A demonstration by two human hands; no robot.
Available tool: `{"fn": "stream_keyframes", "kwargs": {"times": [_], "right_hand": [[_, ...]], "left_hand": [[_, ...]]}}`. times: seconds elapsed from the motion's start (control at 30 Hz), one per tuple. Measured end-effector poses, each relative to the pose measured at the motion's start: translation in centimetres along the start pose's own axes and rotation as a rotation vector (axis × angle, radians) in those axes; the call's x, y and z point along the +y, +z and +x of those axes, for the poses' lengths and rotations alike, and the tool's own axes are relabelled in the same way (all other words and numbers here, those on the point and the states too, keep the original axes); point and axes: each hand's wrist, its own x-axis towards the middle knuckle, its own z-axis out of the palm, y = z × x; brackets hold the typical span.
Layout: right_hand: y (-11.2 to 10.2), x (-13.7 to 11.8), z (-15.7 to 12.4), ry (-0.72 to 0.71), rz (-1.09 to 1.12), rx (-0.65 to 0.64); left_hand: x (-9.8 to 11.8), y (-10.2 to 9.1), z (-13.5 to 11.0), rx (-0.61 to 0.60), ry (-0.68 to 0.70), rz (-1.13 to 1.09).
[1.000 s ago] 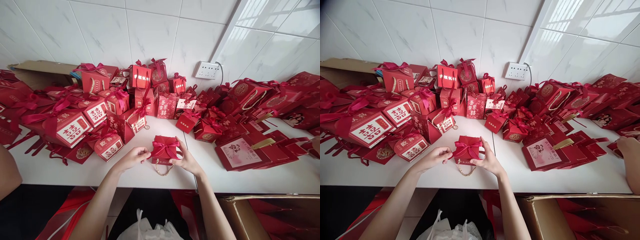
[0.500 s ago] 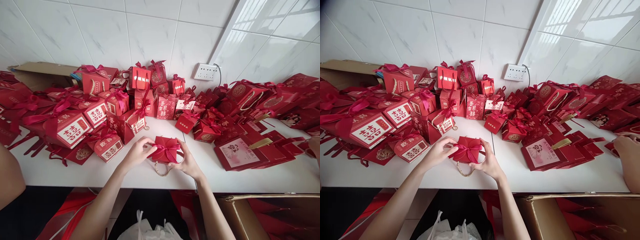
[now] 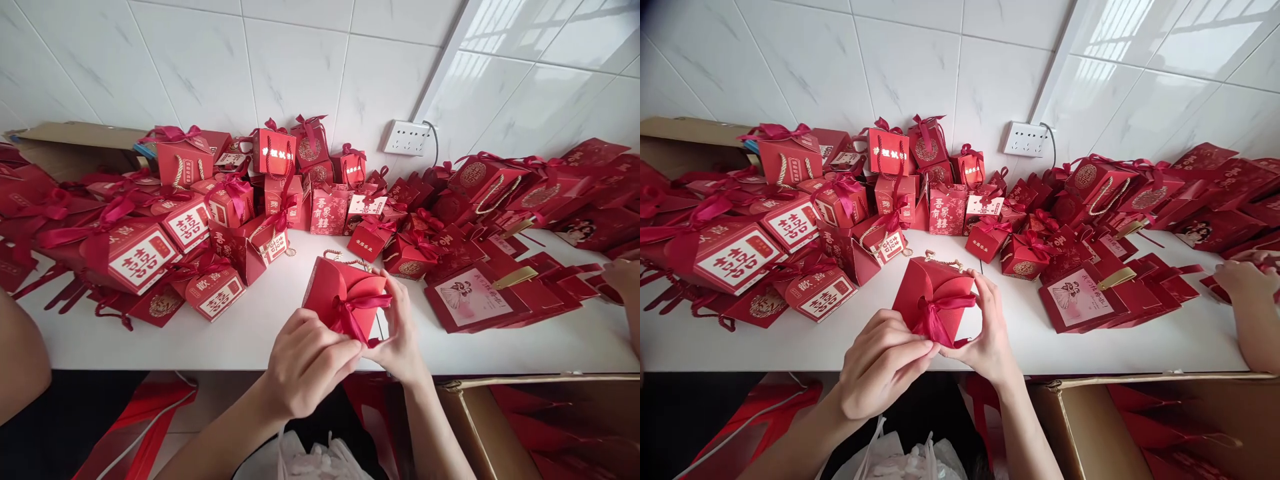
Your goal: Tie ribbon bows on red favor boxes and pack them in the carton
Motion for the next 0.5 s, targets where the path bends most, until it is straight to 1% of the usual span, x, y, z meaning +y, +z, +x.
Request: {"fn": "stream_keyframes", "kwargs": {"times": [0.07, 0.13, 0.23, 0.27, 0.3, 0.33, 0.4, 0.43, 0.47, 0.5], "right_hand": [[-0.6, -0.7, 0.0, -0.048, -0.045, 0.018], [-1.3, -1.5, -0.1, -0.089, -0.1, 0.04], [-2.5, -2.5, -0.6, -0.135, -0.225, 0.097], [-2.9, -2.7, -0.9, -0.143, -0.264, 0.121], [-3.3, -2.9, -1.4, -0.145, -0.287, 0.15], [-3.7, -3.1, -2.0, -0.134, -0.293, 0.187], [-4.6, -3.3, -3.4, -0.069, -0.25, 0.302], [-5.0, -3.5, -4.1, -0.021, -0.212, 0.381], [-5.5, -3.7, -4.9, 0.035, -0.171, 0.469], [-5.9, -4.0, -5.6, 0.1, -0.134, 0.549]], "left_hand": [[0.4, -0.4, 0.4, 0.038, 0.011, -0.051], [0.3, -0.6, 0.8, 0.112, -0.038, -0.092], [-1.1, -0.3, 1.2, 0.235, -0.196, -0.052], [-1.8, 0.0, 1.2, 0.243, -0.27, -0.029], [-2.6, 0.4, 1.3, 0.216, -0.356, -0.02], [-3.3, 1.0, 1.2, 0.152, -0.452, -0.026], [-4.2, 2.5, 1.1, -0.054, -0.631, -0.079], [-4.3, 3.6, 1.0, -0.176, -0.673, -0.12], [-4.1, 4.7, 0.8, -0.294, -0.672, -0.161], [-3.6, 5.9, 0.6, -0.397, -0.63, -0.196]]}}
